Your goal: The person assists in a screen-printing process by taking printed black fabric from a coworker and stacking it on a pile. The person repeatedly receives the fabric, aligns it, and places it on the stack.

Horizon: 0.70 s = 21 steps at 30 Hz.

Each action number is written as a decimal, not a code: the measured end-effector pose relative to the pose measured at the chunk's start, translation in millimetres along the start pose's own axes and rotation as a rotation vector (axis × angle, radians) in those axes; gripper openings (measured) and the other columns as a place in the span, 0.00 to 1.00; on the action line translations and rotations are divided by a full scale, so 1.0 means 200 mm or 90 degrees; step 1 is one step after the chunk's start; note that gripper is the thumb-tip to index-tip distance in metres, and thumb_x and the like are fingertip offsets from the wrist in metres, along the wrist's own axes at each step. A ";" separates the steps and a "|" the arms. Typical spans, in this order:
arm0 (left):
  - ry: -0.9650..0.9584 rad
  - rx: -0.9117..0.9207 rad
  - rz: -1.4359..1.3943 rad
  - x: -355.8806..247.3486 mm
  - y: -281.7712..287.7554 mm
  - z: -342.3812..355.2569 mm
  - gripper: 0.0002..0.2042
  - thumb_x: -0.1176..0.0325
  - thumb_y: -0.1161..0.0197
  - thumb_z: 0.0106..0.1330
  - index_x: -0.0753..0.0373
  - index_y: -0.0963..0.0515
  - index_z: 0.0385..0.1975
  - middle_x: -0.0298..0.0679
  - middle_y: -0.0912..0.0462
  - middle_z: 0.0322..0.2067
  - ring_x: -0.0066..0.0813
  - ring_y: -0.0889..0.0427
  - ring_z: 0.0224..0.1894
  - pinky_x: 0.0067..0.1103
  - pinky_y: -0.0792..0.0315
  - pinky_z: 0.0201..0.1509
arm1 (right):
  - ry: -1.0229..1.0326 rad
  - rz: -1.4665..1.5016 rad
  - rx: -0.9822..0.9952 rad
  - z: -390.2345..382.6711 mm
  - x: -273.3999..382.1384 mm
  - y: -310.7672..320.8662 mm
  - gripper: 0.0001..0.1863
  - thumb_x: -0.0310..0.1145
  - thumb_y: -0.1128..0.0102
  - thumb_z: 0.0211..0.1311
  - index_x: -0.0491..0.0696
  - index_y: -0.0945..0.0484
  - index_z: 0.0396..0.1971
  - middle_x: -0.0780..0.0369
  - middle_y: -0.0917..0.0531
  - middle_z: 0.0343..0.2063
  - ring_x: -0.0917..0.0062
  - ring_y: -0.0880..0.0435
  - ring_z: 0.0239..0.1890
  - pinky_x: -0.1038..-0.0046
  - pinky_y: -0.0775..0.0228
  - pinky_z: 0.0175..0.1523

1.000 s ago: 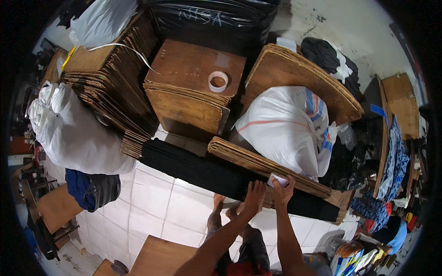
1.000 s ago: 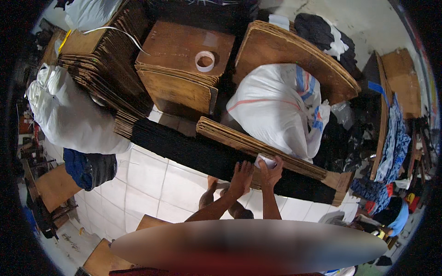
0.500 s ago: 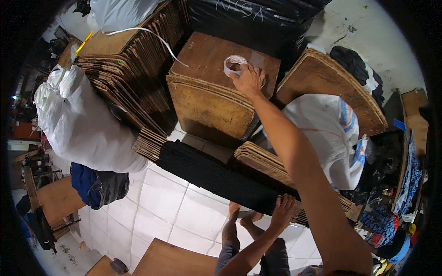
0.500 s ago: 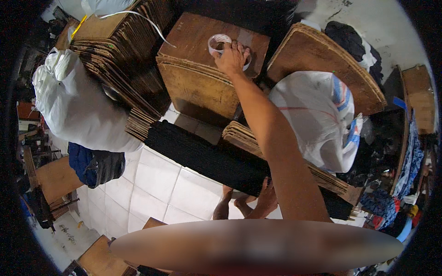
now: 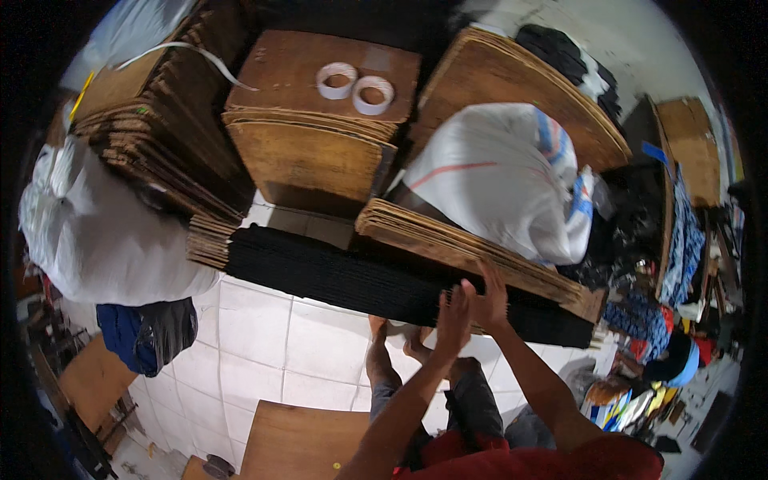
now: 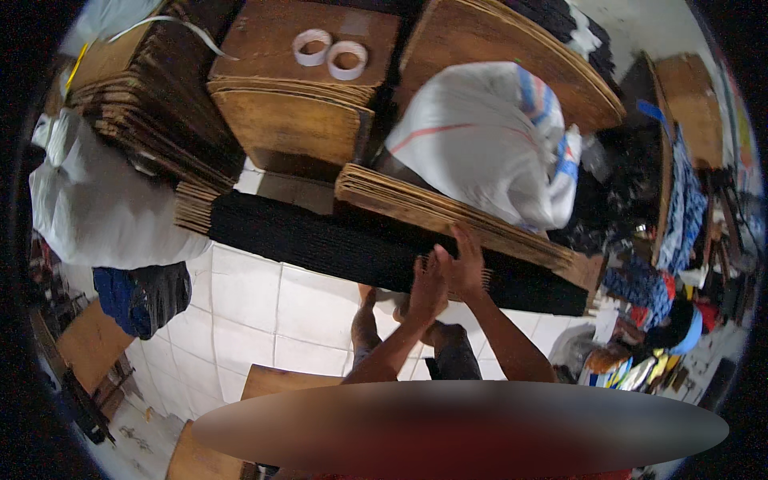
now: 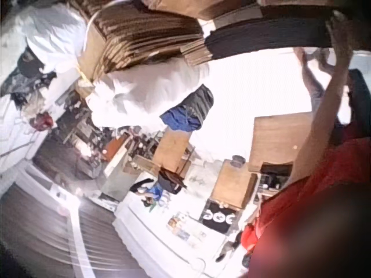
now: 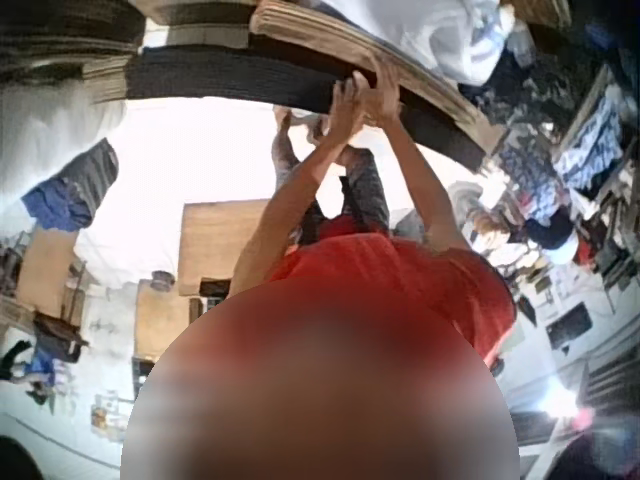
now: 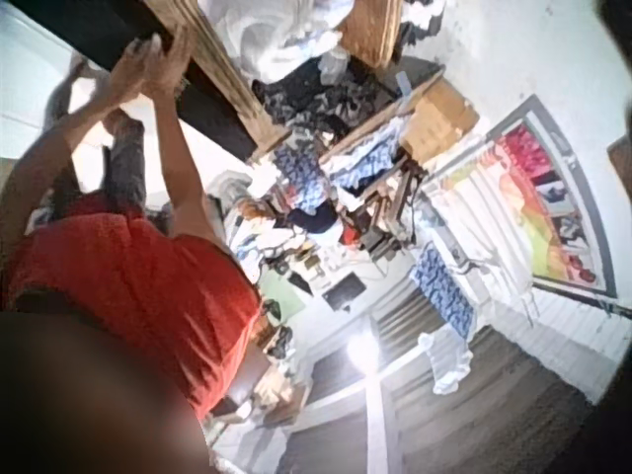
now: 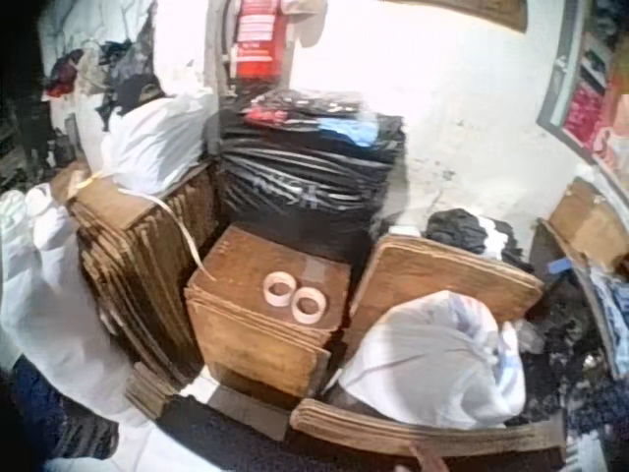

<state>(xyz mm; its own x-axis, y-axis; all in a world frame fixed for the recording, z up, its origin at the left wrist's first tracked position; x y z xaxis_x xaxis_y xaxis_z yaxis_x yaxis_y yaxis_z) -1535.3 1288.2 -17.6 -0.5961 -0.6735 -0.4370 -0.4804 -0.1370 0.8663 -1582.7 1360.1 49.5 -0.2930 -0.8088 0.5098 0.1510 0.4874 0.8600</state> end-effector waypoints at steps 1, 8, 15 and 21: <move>-0.006 0.006 0.010 0.00 0.00 0.00 0.35 0.65 0.39 0.53 0.64 0.41 0.64 0.49 0.36 0.61 0.43 0.43 0.67 0.45 0.54 0.70 | -0.017 -0.035 0.010 -0.16 -0.16 0.10 0.29 0.36 0.37 0.57 0.41 0.33 0.56 0.49 0.31 0.58 0.55 0.33 0.61 0.58 0.41 0.64; -0.023 0.056 0.029 -0.07 -0.01 -0.11 0.47 0.60 0.30 0.42 0.63 0.44 0.65 0.47 0.41 0.64 0.44 0.48 0.69 0.48 0.58 0.70 | -0.251 -0.195 0.182 -1.19 -1.29 0.62 0.45 0.38 0.29 0.46 0.43 0.43 0.64 0.45 0.38 0.62 0.51 0.40 0.64 0.55 0.48 0.67; 0.044 0.085 0.016 -0.10 -0.08 -0.17 0.54 0.60 0.24 0.35 0.54 0.49 0.67 0.41 0.46 0.66 0.41 0.55 0.72 0.46 0.65 0.72 | -0.174 -0.298 0.270 -1.54 -1.95 0.95 0.59 0.37 0.25 0.40 0.46 0.57 0.69 0.50 0.53 0.69 0.55 0.50 0.70 0.53 0.54 0.69; 0.107 0.067 0.075 -0.16 -0.07 -0.13 0.55 0.60 0.25 0.33 0.54 0.50 0.67 0.39 0.47 0.67 0.40 0.57 0.72 0.47 0.66 0.72 | -0.269 -0.359 0.349 -1.69 -2.49 1.19 0.63 0.36 0.24 0.38 0.50 0.61 0.71 0.54 0.61 0.71 0.58 0.62 0.73 0.51 0.62 0.71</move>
<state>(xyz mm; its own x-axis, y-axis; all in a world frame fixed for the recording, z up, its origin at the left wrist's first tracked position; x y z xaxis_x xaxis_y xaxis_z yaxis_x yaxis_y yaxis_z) -1492.5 1292.5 -10.0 -0.5407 -0.7930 -0.2806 -0.4839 0.0203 0.8749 -1081.7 1766.5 7.3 -0.5270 -0.8400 -0.1289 -0.5619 0.2307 0.7944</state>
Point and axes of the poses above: each hand's wrist, its own z-axis towards the middle knuckle, its own y-axis out of the back of the hand, x = y × z, the point moved 9 cm from there along z, towards the middle knuckle
